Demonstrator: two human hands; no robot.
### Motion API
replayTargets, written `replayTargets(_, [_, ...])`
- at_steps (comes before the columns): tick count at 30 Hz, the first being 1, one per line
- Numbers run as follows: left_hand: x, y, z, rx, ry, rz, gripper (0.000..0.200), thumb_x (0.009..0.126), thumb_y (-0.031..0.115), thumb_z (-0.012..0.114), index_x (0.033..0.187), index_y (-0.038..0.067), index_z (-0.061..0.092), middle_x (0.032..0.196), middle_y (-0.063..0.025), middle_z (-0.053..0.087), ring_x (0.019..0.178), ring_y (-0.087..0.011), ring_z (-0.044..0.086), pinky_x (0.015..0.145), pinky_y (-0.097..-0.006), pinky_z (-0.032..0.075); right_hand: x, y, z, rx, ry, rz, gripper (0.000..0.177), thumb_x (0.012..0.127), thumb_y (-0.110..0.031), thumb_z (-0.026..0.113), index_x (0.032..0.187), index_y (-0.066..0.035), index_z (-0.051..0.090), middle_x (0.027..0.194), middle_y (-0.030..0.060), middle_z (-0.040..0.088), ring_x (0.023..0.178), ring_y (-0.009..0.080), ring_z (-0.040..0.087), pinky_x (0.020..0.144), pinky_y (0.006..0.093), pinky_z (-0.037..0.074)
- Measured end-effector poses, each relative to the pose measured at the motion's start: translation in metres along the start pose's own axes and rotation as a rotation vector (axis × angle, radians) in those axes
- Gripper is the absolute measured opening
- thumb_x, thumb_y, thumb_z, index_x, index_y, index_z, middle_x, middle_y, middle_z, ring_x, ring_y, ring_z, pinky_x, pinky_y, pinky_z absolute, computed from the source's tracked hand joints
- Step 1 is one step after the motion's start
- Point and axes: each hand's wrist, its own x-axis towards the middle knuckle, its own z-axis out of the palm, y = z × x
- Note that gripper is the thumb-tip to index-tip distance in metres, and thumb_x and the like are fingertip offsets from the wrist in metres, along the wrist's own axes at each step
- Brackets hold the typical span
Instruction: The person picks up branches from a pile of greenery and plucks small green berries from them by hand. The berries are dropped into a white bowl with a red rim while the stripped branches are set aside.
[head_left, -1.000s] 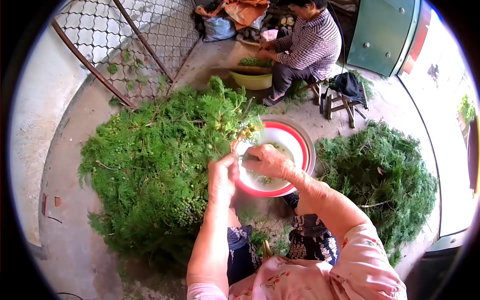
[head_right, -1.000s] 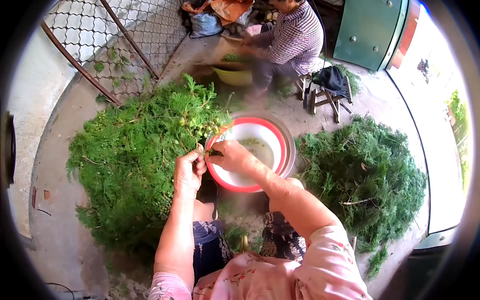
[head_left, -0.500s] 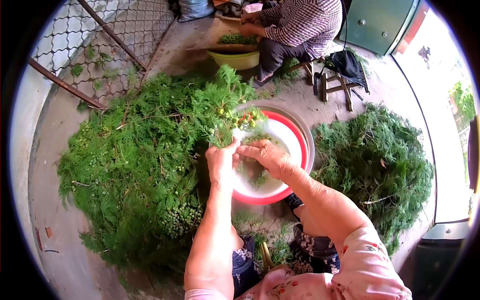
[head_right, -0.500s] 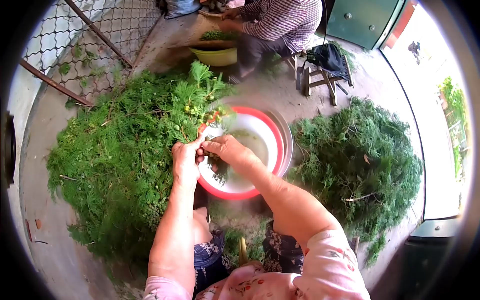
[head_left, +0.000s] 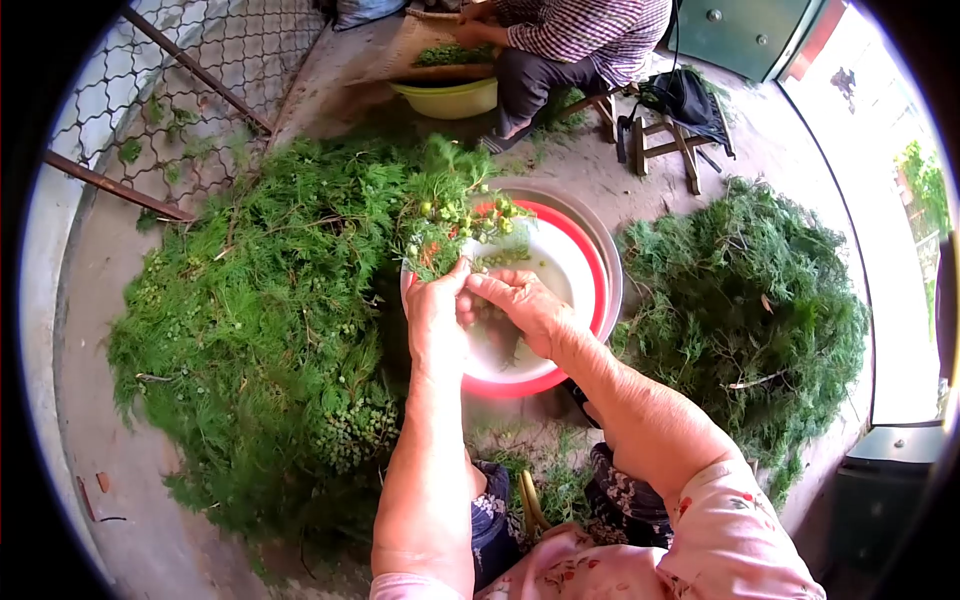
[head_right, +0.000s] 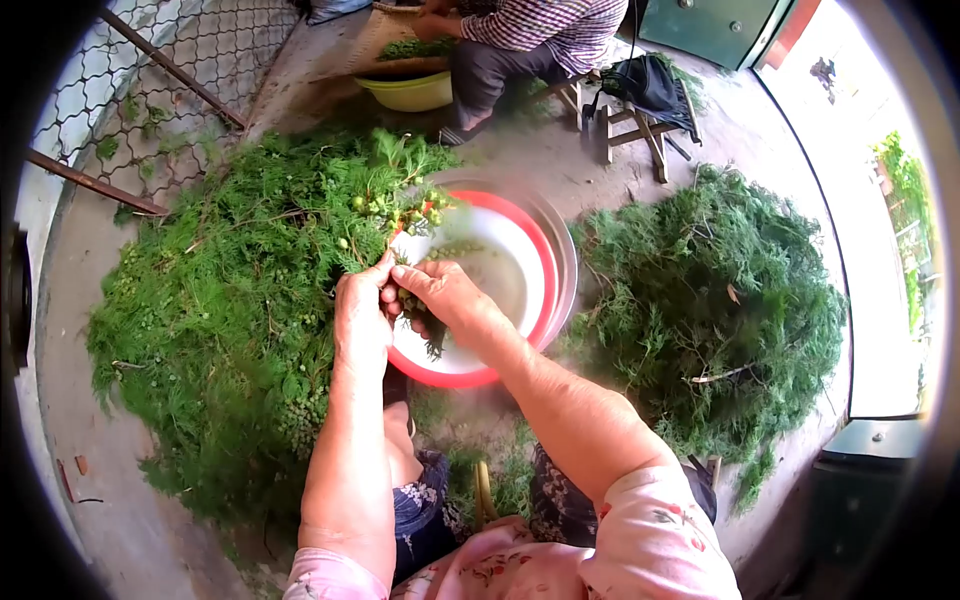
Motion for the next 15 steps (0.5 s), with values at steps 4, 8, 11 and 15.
replayTargets(4, [-0.002,-0.008,0.000,-0.011,0.034,0.019,0.024,0.085,0.022,0.055,0.064,0.009,0.054,0.050,0.0055,0.037,0.043,-0.0064,0.031,0.041,-0.0212,0.025,-0.008,0.000,0.007,0.076,0.031,-0.056,0.024,0.088,-0.022,0.052,0.078,-0.002,0.060,0.065,0.0037,0.058,0.045,0.0091,0.047,0.038,0.0225,0.036])
replayTargets(8, [-0.006,-0.004,0.014,-0.077,0.031,-0.023,0.028,0.088,0.024,0.051,0.065,0.009,0.052,0.049,0.0058,0.036,0.042,-0.0058,0.030,0.040,-0.0211,0.023,-0.013,0.007,0.009,0.191,0.115,-0.170,0.025,0.090,-0.024,0.050,0.082,-0.003,0.060,0.068,0.0039,0.060,0.051,0.0097,0.050,0.046,0.0227,0.038])
replayTargets(11, [-0.011,0.001,0.027,-0.185,0.046,-0.082,0.028,0.090,0.023,0.048,0.066,0.009,0.052,0.049,0.0064,0.035,0.042,-0.0046,0.029,0.039,-0.0195,0.023,-0.006,0.016,0.010,0.403,0.189,-0.120,0.029,0.091,-0.027,0.046,0.087,-0.001,0.059,0.073,0.0049,0.061,0.068,0.0120,0.057,0.065,0.0250,0.046])
replayTargets(15, [-0.001,-0.001,0.022,-0.107,0.030,0.045,0.028,0.090,0.025,0.050,0.068,0.008,0.054,0.050,0.0061,0.037,0.042,-0.0048,0.027,0.040,-0.0194,0.022,-0.019,0.003,0.012,0.314,0.153,-0.209,0.029,0.091,-0.029,0.046,0.085,-0.003,0.058,0.072,0.0041,0.061,0.061,0.0104,0.053,0.056,0.0237,0.042])
